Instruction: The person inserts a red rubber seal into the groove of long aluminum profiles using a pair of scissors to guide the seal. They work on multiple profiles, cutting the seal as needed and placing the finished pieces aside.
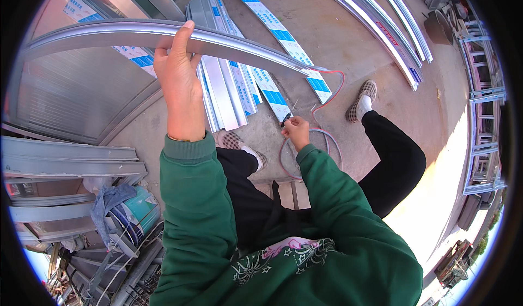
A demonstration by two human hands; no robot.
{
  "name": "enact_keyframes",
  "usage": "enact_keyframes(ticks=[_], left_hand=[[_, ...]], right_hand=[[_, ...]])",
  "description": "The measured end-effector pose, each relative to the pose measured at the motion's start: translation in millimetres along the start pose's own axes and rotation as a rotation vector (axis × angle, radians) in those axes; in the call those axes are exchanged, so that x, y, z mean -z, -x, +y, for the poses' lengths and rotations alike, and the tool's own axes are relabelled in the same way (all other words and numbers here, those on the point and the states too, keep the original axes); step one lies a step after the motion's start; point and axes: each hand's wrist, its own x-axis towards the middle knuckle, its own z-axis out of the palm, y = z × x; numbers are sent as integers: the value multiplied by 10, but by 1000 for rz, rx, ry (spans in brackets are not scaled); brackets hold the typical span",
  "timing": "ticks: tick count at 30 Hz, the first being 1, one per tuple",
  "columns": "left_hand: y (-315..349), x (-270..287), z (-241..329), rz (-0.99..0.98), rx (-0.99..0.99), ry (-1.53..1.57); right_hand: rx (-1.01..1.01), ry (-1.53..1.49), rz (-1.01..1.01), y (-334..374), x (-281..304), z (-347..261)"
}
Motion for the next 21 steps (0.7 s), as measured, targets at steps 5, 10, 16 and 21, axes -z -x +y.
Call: enact_keyframes(ticks=[5, 10, 16, 21], left_hand=[[-62, 158, 88, 15, -29, 41], [-80, 250, 126, 38, -16, 61], [-110, 316, 108, 23, 20, 58], [-115, 316, 96, 8, 59, 56]], right_hand=[[158, -290, -173, 509, 72, -656], [265, -337, -255, 784, 69, -1245], [418, -301, -284, 742, 73, -1601], [437, -294, -263, 668, 69, -1716]])
